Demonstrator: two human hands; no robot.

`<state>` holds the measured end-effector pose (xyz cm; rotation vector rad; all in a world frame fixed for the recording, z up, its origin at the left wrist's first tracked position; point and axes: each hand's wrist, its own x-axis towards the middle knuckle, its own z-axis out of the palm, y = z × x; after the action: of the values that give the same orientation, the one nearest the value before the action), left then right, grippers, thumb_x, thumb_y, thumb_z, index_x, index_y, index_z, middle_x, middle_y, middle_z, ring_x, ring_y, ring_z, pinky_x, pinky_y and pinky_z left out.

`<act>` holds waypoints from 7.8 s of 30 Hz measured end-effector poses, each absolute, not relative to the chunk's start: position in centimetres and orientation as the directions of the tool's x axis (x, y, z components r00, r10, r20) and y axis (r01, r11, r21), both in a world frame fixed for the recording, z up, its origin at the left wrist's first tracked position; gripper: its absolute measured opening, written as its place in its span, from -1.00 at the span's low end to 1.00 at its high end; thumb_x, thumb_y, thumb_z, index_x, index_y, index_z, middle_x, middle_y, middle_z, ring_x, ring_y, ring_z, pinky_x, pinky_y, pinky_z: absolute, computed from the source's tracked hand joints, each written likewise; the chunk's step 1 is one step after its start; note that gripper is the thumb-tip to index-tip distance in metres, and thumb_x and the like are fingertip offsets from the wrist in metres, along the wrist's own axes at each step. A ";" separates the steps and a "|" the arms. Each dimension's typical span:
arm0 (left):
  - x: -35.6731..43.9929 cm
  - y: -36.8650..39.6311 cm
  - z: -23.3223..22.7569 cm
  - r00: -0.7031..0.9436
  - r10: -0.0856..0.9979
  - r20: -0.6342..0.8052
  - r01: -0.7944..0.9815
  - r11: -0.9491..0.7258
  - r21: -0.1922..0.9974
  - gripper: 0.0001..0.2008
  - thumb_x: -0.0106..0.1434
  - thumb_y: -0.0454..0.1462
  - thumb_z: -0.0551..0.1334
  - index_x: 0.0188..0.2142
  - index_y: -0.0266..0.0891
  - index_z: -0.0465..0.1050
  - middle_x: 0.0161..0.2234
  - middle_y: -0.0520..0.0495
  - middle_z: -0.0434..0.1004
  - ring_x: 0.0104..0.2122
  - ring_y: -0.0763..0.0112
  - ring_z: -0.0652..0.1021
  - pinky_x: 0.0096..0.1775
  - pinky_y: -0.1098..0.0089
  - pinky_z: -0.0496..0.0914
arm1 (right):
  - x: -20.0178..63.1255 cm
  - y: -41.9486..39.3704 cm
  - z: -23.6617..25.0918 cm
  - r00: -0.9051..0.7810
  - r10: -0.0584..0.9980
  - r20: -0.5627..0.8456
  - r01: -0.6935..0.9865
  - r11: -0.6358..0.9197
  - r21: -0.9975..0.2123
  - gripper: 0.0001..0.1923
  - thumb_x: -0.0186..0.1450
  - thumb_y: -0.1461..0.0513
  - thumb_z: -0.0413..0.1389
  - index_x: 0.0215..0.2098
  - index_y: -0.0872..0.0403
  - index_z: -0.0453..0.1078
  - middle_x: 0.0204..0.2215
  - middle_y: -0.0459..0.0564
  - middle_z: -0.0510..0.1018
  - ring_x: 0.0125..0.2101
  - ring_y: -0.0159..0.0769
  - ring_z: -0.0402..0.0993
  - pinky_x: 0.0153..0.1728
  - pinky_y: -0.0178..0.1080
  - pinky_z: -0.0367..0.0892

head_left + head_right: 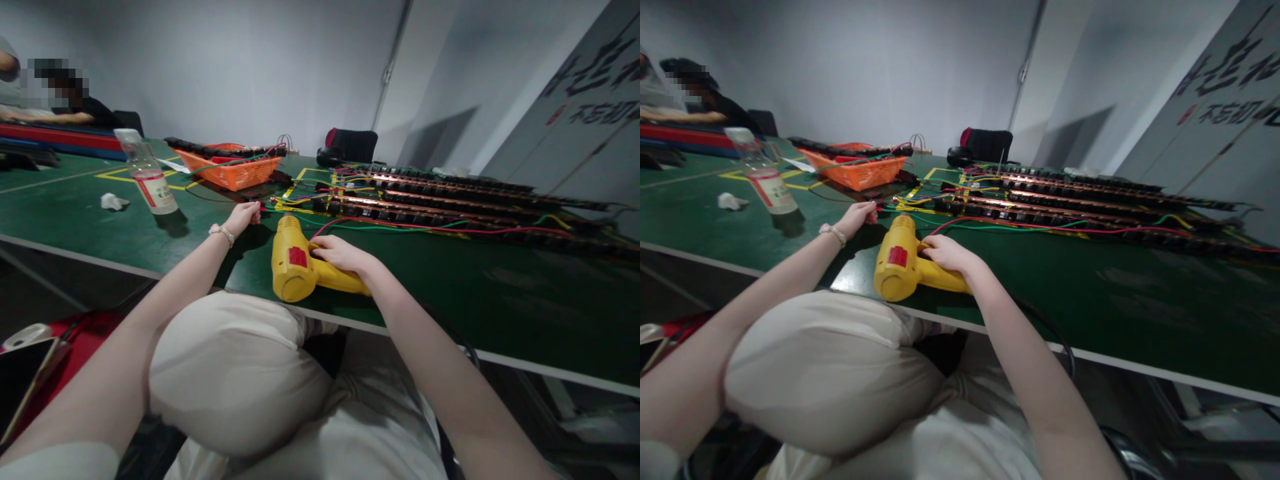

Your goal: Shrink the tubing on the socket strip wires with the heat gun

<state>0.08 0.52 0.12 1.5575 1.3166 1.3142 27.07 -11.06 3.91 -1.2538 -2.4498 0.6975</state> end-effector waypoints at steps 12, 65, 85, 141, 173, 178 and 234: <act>0.5 -0.2 0.6 -0.067 0.976 0.207 0.166 -0.194 0.967 -0.61 0.32 -0.28 0.10 -0.65 -0.27 0.24 -0.68 0.03 0.29 -0.66 0.55 0.34 -0.52 0.52 0.24 | 34.1 -12.5 3.8 -0.429 0.903 0.016 0.721 0.353 -0.597 -0.75 0.31 0.27 0.03 -0.12 0.11 0.49 -0.11 0.04 0.59 -0.12 -0.17 0.48 -0.08 -0.22 0.30; 0.3 -0.9 0.7 -0.023 0.972 0.234 0.252 -0.221 0.942 -0.67 0.22 -0.09 0.25 -0.53 -0.25 0.33 -0.64 0.06 0.26 -0.60 0.50 0.33 -0.55 0.51 0.21 | 22.6 -11.2 3.8 -0.474 0.869 0.143 0.785 0.490 -0.380 -0.72 0.35 0.09 0.06 -0.33 0.10 0.50 -0.28 0.01 0.60 -0.35 -0.33 0.40 -0.41 -0.34 0.10; 0.0 -0.4 0.6 0.068 0.960 0.272 0.236 -0.280 0.931 -0.77 0.10 -0.17 0.29 -0.54 -0.28 0.37 -0.62 0.01 0.37 -0.59 0.51 0.38 -0.50 0.50 0.23 | 25.9 -11.7 3.7 -0.388 0.918 0.088 0.823 0.388 -0.414 -0.74 0.33 0.09 0.07 -0.31 0.08 0.49 -0.28 0.02 0.59 -0.32 -0.28 0.44 -0.40 -0.33 0.16; 1.1 -0.6 1.1 0.005 0.981 0.195 0.188 -0.192 0.963 -0.65 0.36 -0.27 0.06 -0.57 -0.28 0.26 -0.65 0.06 0.25 -0.65 0.56 0.27 -0.52 0.49 0.18 | 20.7 -10.7 4.8 -0.261 0.964 0.046 0.924 0.263 -0.277 -0.43 0.43 0.05 -0.27 -0.06 0.15 0.50 0.00 0.23 0.54 0.03 -0.03 0.45 -0.03 -0.10 0.31; 0.0 -0.4 -0.1 0.053 0.859 0.509 0.620 -0.428 0.658 -0.62 0.31 -0.04 0.04 -0.54 -0.20 0.26 -0.63 0.06 0.35 -0.58 0.46 0.37 -0.43 0.44 0.23 | 24.6 -11.3 4.7 -0.145 0.989 -0.014 0.949 0.135 -0.285 -0.44 0.43 0.04 -0.27 -0.09 0.12 0.50 0.03 0.22 0.52 0.06 0.01 0.42 -0.02 -0.07 0.30; 0.2 -0.7 0.1 0.034 0.848 0.530 0.586 -0.446 0.677 -0.64 0.33 -0.11 -0.01 -0.55 -0.19 0.25 -0.62 0.04 0.34 -0.59 0.47 0.37 -0.43 0.46 0.25 | 27.7 -12.0 4.4 -0.096 0.994 -0.056 0.947 0.074 -0.312 -0.42 0.43 -0.02 -0.27 -0.06 0.10 0.49 0.05 0.22 0.50 0.06 0.05 0.41 -0.05 -0.07 0.32; 0.3 -0.6 0.3 0.026 0.813 0.581 0.593 -0.481 0.646 -0.66 0.32 -0.22 0.01 -0.60 -0.19 0.20 -0.63 0.05 0.29 -0.52 0.43 0.31 -0.38 0.42 0.21 | 21.6 -11.3 4.7 -0.407 0.895 0.184 0.889 0.435 -0.146 -0.78 0.14 0.13 0.10 -0.29 0.00 0.52 -0.21 0.05 0.63 -0.15 -0.09 0.52 -0.28 -0.24 0.30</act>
<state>0.27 -0.59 0.33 2.0768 1.4588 1.4372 21.60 -11.32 4.75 -1.5555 -2.4543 0.0376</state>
